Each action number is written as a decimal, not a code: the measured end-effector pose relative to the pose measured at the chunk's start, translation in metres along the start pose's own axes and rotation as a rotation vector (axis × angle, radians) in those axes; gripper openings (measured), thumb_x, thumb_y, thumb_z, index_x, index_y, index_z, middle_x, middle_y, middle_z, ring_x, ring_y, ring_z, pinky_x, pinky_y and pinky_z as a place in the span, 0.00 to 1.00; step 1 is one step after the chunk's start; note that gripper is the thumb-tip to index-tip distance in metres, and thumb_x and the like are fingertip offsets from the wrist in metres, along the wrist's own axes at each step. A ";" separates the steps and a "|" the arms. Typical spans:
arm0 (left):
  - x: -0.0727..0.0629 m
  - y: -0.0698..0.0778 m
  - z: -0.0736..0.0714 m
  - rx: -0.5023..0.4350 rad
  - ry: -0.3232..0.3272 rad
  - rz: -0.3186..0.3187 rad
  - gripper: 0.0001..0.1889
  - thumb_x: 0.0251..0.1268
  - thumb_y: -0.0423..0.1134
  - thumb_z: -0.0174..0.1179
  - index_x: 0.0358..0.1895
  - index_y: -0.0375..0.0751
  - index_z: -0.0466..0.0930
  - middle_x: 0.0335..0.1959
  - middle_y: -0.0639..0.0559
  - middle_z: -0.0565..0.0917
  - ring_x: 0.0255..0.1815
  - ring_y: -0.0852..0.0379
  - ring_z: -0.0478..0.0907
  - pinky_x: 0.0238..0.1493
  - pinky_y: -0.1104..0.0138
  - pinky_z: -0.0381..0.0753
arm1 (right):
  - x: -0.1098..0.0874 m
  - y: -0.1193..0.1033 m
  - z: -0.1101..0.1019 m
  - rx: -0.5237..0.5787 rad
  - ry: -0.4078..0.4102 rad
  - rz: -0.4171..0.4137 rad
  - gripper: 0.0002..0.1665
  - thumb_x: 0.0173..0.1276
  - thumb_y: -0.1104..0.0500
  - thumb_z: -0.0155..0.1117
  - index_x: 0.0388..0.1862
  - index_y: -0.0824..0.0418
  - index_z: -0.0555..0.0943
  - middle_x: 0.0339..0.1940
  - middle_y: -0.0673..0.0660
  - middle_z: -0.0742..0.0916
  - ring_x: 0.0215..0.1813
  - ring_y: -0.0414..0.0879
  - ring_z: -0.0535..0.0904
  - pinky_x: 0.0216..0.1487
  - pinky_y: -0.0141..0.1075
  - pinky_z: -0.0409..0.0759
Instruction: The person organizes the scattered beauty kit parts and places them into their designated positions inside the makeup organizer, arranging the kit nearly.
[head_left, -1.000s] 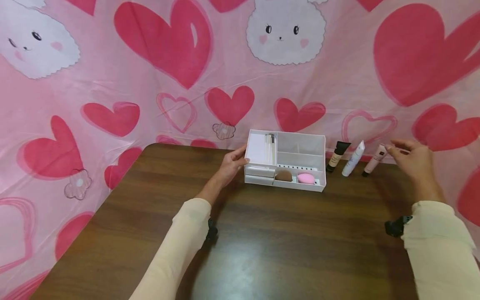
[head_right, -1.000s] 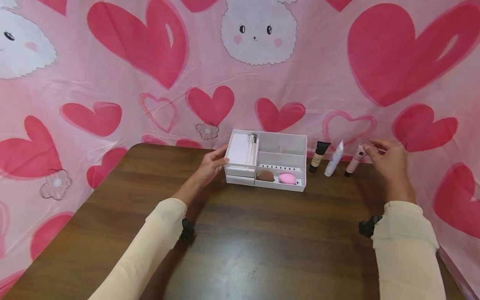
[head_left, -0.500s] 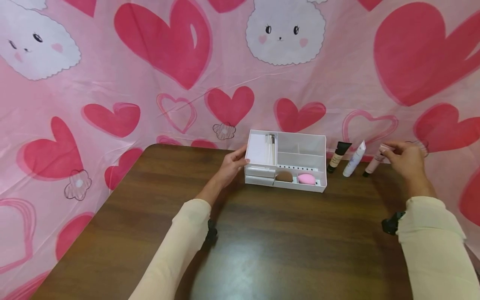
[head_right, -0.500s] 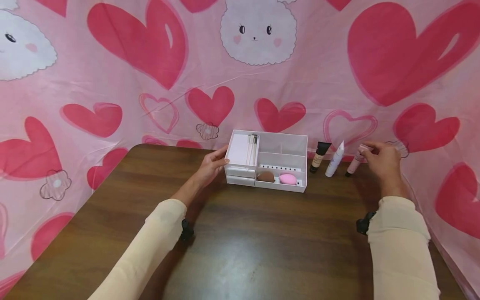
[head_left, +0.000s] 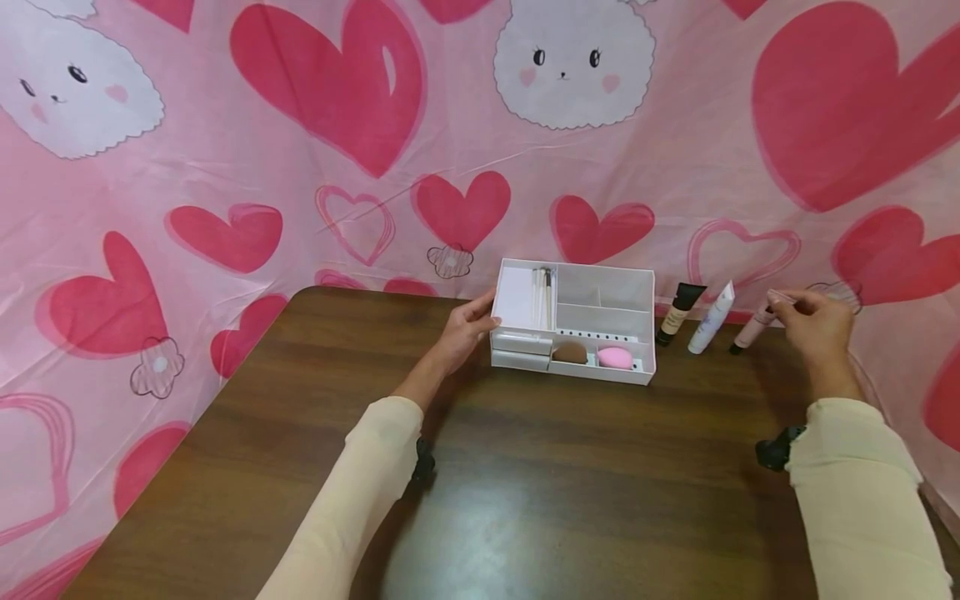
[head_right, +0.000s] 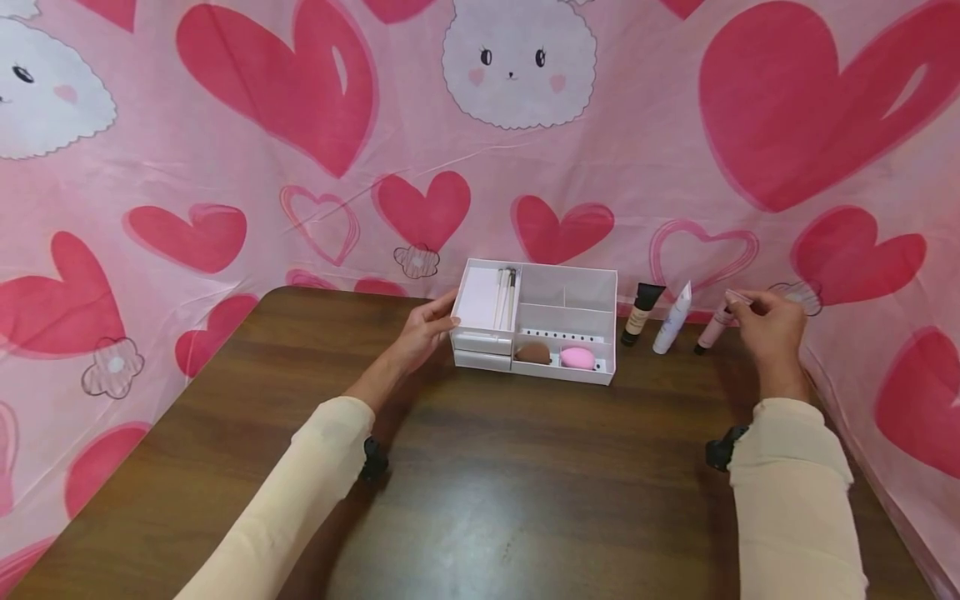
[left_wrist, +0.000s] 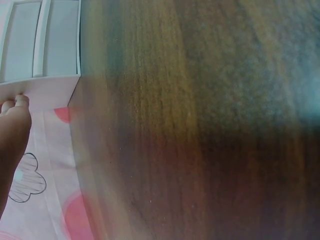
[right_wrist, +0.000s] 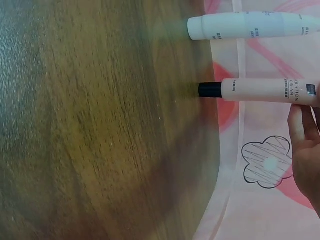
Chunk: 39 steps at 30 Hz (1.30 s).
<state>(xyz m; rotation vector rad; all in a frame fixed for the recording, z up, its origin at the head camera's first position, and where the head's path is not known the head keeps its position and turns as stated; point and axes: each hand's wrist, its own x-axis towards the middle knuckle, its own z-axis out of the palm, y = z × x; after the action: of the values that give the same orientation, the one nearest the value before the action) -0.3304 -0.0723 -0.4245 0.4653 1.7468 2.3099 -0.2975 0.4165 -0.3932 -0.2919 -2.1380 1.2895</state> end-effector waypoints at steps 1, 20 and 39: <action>0.000 0.000 0.000 -0.007 0.000 0.002 0.33 0.71 0.19 0.45 0.79 0.28 0.51 0.83 0.38 0.53 0.83 0.41 0.53 0.82 0.50 0.54 | -0.001 -0.001 0.001 0.023 0.005 0.012 0.25 0.67 0.61 0.69 0.21 0.28 0.80 0.16 0.21 0.79 0.22 0.19 0.71 0.26 0.12 0.68; -0.002 -0.001 0.001 -0.020 0.006 0.009 0.33 0.72 0.19 0.44 0.79 0.27 0.51 0.84 0.38 0.52 0.84 0.41 0.51 0.82 0.52 0.53 | -0.008 -0.018 0.001 0.153 -0.010 0.078 0.23 0.67 0.66 0.68 0.22 0.35 0.85 0.16 0.27 0.84 0.24 0.22 0.75 0.29 0.12 0.72; 0.000 -0.003 0.000 -0.011 -0.009 0.032 0.32 0.71 0.18 0.42 0.78 0.25 0.50 0.84 0.35 0.50 0.84 0.40 0.49 0.83 0.50 0.52 | -0.005 -0.055 -0.016 0.178 -0.030 0.019 0.15 0.67 0.65 0.68 0.34 0.43 0.92 0.18 0.29 0.85 0.20 0.25 0.77 0.25 0.15 0.74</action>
<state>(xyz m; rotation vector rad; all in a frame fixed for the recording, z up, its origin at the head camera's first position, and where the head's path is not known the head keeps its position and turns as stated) -0.3308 -0.0711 -0.4274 0.5043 1.7342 2.3337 -0.2767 0.3983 -0.3423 -0.2200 -2.0320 1.4919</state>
